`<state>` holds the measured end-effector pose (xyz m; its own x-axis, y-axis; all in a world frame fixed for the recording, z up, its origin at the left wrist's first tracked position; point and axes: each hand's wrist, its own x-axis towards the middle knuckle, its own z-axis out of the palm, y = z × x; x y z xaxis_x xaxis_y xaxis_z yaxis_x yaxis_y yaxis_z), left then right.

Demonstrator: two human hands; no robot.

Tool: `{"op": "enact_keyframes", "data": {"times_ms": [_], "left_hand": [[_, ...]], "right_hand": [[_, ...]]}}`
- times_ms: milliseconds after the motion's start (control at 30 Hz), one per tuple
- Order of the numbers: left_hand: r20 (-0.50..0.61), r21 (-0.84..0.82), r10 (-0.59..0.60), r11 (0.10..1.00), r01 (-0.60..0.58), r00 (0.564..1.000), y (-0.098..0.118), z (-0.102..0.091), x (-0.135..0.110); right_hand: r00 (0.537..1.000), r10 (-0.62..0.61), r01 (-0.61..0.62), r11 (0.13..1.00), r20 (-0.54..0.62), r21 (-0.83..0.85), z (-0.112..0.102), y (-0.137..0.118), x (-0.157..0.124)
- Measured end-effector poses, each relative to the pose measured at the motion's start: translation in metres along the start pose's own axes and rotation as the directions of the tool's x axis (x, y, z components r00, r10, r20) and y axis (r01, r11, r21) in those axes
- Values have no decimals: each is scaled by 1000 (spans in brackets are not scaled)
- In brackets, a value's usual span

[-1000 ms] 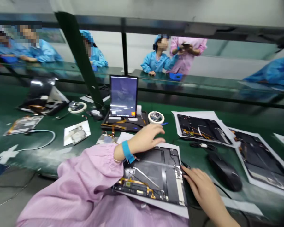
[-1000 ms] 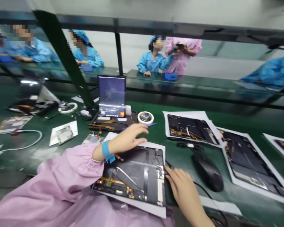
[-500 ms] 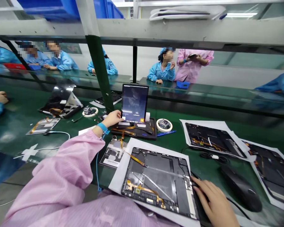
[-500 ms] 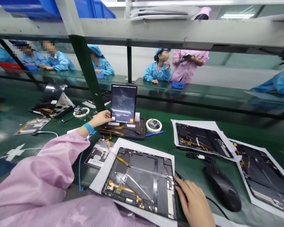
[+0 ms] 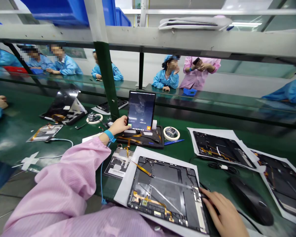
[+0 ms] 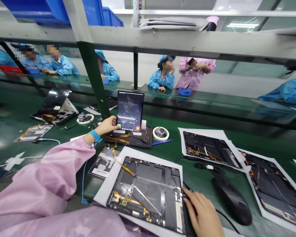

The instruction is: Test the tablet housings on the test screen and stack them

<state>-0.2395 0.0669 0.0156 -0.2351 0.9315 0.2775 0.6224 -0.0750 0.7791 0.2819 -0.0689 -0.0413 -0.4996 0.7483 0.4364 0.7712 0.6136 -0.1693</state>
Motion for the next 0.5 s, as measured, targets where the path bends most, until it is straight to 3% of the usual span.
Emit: {"op": "enact_keyframes", "data": {"times_ms": [267, 500], "left_hand": [[-75, -224, -75, 973, 57, 994, 11, -9, 27], [-184, -304, -101, 952, 41, 978, 9, 1, 29]], "right_hand": [[1000, -5, 5, 1000, -1, -7, 1, 1, -1], [1000, -21, 21, 1000, -21, -13, -1, 1, 0]]}}
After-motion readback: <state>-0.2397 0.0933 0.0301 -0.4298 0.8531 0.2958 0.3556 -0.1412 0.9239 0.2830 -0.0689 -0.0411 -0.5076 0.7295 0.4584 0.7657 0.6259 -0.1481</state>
